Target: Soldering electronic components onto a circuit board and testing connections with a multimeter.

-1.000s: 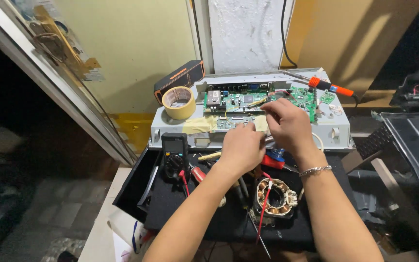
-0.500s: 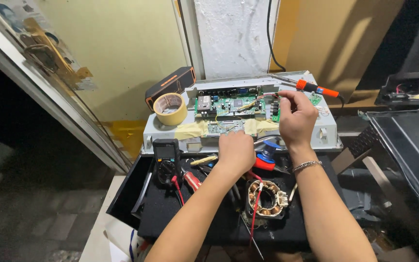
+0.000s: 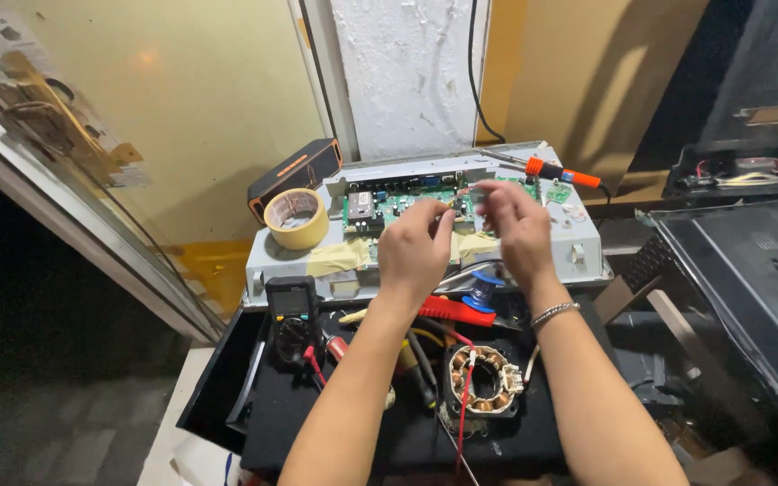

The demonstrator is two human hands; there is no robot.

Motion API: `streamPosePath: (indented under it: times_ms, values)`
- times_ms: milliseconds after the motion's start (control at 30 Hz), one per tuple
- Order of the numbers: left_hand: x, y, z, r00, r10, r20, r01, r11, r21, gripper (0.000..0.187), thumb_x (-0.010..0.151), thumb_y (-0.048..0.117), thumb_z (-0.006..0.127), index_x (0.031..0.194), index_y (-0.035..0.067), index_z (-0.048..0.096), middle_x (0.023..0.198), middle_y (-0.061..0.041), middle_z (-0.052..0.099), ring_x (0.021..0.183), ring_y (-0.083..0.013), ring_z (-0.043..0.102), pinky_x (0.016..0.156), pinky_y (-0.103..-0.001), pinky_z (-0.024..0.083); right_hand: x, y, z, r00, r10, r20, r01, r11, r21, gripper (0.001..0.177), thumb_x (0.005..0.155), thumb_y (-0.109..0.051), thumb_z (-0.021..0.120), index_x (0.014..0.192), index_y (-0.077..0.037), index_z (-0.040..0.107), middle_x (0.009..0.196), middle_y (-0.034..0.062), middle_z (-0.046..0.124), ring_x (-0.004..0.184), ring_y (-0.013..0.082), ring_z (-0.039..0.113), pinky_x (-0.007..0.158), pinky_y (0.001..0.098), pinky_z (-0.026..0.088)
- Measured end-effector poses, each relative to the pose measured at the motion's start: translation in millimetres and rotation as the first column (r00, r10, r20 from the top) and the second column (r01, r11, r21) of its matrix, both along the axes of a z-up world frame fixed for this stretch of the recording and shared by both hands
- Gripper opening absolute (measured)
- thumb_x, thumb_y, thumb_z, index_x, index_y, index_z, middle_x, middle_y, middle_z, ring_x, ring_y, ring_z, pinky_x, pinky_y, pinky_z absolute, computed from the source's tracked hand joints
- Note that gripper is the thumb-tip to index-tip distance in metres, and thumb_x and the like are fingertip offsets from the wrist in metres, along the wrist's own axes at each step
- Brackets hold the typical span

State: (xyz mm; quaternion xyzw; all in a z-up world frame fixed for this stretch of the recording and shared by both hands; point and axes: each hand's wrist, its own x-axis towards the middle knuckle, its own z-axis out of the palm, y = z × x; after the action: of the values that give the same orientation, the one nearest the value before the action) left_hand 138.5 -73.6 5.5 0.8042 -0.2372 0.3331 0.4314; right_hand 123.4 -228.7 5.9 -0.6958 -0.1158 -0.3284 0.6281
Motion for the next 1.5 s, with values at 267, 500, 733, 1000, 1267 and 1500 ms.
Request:
streamPosePath:
  times_ms: [267, 500, 733, 1000, 1267, 1500]
  values:
    - [-7, 16, -7, 1.000, -0.013, -0.004, 0.014, 0.995, 0.096, 0.008, 0.092, 0.021, 0.067, 0.095, 0.016, 0.074, 0.081, -0.005, 0.075, 0.072, -0.0272, 0.074, 0.065, -0.040, 0.059, 15, 13, -18, 0.994, 0.103, -0.040, -0.107, 0.988, -0.110, 0.007, 0.095, -0.012, 0.075, 0.095, -0.009, 0.081, 0.065, 0.0053, 0.069, 0.055, 0.0093, 0.062, 0.055, 0.0226, 0.051]
    - [-9, 17, -8, 0.984, -0.122, -0.130, 0.124, 0.992, 0.006, 0.010, 0.095, 0.014, 0.064, 0.087, 0.016, 0.070, 0.045, 0.000, 0.050, 0.044, -0.0183, 0.056, 0.052, -0.031, 0.049, 28, 7, -28, 0.985, -0.008, -0.175, 0.034, 0.988, 0.149, 0.011, 0.092, -0.011, 0.072, 0.083, -0.006, 0.076, 0.050, -0.0003, 0.049, 0.053, 0.0071, 0.043, 0.052, 0.0212, 0.039]
    - [-7, 16, -7, 0.988, -0.110, -0.111, 0.100, 0.990, -0.095, 0.012, 0.095, 0.011, 0.064, 0.083, 0.013, 0.068, 0.039, 0.003, 0.041, 0.039, -0.0147, 0.045, 0.046, -0.027, 0.041, 21, 0, -14, 0.954, -0.216, -0.206, 0.268, 0.925, 0.270, 0.010, 0.091, -0.011, 0.069, 0.083, -0.010, 0.075, 0.053, -0.0037, 0.043, 0.056, 0.0039, 0.039, 0.052, 0.0209, 0.032]
    - [-22, 19, 22, 0.997, -0.057, 0.053, 0.066, 0.978, -0.199, 0.006, 0.095, 0.013, 0.067, 0.093, 0.016, 0.073, 0.042, 0.001, 0.037, 0.041, -0.0166, 0.047, 0.050, -0.028, 0.045, 8, -1, -8, 0.924, -0.382, -0.020, 0.379, 0.904, 0.197, 0.017, 0.105, -0.009, 0.060, 0.093, -0.004, 0.072, 0.060, 0.0023, 0.054, 0.055, 0.0099, 0.051, 0.056, 0.0243, 0.044]
    - [-93, 65, 96, 0.992, 0.045, 0.119, -0.029, 0.992, -0.126, 0.003, 0.092, 0.014, 0.072, 0.090, 0.016, 0.075, 0.043, 0.002, 0.039, 0.043, -0.0175, 0.052, 0.052, -0.030, 0.047, 7, -6, -11, 0.951, -0.300, -0.071, 0.274, 0.927, -0.257, 0.012, 0.101, -0.025, 0.067, 0.101, -0.021, 0.078, 0.067, 0.0003, 0.066, 0.071, 0.0167, 0.065, 0.070, 0.0323, 0.053]
    - [-232, 154, -6, 0.957, 0.244, -0.156, -0.277, 0.927, -0.251, 0.008, 0.095, 0.013, 0.070, 0.096, 0.007, 0.076, 0.080, 0.001, 0.072, 0.068, -0.0054, 0.060, 0.063, -0.021, 0.050, -80, 38, 27, 0.767, -0.332, -0.549, -0.393, 0.432, -0.812, 0.042, 0.091, -0.031, 0.051, 0.127, -0.023, 0.072, 0.120, 0.0047, 0.076, 0.110, 0.0314, 0.069, 0.090, 0.0481, 0.054]
